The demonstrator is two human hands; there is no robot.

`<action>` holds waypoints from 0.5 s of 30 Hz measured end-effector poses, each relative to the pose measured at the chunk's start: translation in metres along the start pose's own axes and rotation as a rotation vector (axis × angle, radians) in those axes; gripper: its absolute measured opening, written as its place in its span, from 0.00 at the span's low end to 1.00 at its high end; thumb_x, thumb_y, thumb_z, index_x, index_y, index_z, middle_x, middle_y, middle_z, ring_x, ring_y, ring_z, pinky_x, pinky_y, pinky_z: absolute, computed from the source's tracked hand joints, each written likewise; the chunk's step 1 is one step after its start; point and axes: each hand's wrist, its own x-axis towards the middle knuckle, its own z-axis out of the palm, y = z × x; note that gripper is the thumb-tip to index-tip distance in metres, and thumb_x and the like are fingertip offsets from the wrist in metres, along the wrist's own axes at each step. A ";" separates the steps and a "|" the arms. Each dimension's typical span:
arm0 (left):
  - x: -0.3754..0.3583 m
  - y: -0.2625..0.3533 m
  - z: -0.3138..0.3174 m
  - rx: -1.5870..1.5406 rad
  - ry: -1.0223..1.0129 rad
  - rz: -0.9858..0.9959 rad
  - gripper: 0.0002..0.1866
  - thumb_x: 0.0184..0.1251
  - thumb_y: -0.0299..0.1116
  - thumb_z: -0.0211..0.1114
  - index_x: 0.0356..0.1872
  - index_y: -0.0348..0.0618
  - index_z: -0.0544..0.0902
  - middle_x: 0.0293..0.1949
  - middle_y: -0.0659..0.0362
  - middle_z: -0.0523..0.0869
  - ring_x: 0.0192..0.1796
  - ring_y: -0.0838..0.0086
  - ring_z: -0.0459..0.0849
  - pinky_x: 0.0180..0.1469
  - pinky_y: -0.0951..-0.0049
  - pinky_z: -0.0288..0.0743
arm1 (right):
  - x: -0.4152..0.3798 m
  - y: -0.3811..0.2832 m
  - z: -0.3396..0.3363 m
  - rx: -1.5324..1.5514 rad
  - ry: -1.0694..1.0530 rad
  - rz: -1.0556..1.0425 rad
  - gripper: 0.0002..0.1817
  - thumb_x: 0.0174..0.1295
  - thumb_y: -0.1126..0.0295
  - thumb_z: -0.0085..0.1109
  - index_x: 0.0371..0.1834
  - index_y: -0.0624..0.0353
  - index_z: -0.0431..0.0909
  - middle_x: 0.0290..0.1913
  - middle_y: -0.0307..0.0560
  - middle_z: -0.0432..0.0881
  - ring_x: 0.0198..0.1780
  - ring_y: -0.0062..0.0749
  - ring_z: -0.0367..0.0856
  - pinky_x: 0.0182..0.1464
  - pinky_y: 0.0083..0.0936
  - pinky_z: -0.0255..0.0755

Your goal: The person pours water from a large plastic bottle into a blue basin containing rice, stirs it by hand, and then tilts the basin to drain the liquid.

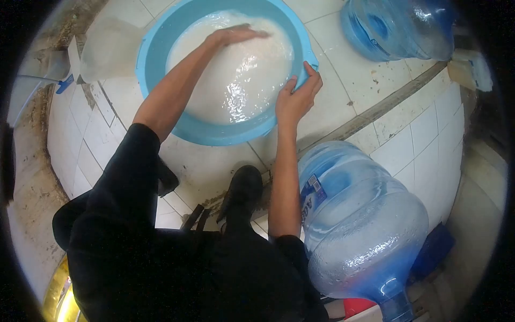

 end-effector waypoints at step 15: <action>-0.106 -0.057 0.025 1.163 -0.060 0.160 0.64 0.42 0.43 0.85 0.82 0.71 0.52 0.83 0.49 0.49 0.82 0.43 0.47 0.74 0.24 0.51 | -0.002 0.000 -0.003 -0.023 0.006 -0.004 0.23 0.64 0.77 0.56 0.64 0.54 0.72 0.63 0.53 0.73 0.65 0.56 0.75 0.63 0.47 0.71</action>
